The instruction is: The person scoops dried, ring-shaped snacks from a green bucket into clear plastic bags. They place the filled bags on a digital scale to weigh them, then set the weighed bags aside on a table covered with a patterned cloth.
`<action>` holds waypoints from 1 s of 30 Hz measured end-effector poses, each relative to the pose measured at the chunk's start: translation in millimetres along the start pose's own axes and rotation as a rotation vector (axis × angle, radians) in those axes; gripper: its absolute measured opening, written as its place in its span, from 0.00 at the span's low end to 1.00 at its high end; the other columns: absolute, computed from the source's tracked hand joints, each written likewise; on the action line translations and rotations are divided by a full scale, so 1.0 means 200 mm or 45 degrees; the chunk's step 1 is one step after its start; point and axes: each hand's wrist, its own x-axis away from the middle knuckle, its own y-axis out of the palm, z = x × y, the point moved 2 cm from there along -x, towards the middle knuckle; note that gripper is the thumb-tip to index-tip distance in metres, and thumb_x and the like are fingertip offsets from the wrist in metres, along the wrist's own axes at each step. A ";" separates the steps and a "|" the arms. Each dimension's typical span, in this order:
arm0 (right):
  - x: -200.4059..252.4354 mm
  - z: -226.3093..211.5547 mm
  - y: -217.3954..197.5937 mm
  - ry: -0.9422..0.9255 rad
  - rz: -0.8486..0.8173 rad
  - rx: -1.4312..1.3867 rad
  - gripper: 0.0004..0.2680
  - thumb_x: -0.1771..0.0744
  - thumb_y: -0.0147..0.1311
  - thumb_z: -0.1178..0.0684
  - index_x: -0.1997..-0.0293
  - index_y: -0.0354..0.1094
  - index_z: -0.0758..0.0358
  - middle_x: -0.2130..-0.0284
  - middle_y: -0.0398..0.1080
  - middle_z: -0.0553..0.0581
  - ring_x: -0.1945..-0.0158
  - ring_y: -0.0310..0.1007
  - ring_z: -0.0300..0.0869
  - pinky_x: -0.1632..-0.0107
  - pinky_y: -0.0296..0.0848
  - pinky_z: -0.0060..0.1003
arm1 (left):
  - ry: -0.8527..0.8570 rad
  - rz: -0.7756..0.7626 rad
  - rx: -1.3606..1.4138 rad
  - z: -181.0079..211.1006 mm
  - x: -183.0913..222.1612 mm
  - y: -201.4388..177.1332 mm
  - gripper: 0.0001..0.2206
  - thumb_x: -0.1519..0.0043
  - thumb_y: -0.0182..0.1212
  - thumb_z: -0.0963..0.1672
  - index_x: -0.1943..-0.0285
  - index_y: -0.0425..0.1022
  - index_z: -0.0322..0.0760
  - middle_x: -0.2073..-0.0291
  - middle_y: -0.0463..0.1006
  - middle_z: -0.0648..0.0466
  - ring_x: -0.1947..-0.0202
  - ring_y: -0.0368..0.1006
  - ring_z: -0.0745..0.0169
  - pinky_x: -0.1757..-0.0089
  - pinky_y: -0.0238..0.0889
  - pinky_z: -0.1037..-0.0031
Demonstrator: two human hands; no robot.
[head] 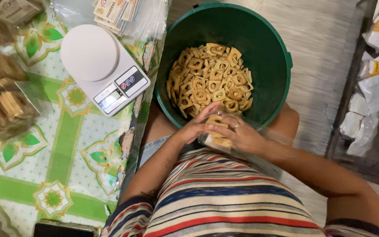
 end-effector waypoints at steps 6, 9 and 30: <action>-0.05 -0.03 0.06 -0.134 0.249 -0.042 0.36 0.40 0.69 0.58 0.29 0.42 0.47 0.40 0.53 0.67 0.31 0.57 0.65 0.32 0.66 0.55 | 0.005 -0.129 -0.056 0.01 0.01 0.06 0.51 0.48 0.74 0.50 0.17 0.43 0.54 0.24 0.49 0.42 0.25 0.51 0.38 0.32 0.52 0.51; -0.12 -0.03 -0.02 -0.150 0.194 -0.087 0.39 0.42 0.70 0.56 0.28 0.39 0.49 0.37 0.50 0.70 0.30 0.54 0.69 0.32 0.64 0.59 | -0.043 0.041 0.020 0.03 0.01 0.06 0.49 0.47 0.73 0.50 0.18 0.42 0.54 0.26 0.51 0.41 0.26 0.52 0.38 0.32 0.53 0.51; -0.12 0.00 -0.08 0.196 -0.283 0.069 0.33 0.41 0.65 0.56 0.27 0.52 0.53 0.35 0.56 0.66 0.34 0.60 0.64 0.38 0.69 0.50 | 0.100 0.073 0.040 0.08 0.06 0.02 0.47 0.42 0.70 0.52 0.17 0.39 0.52 0.24 0.52 0.38 0.26 0.53 0.35 0.32 0.49 0.51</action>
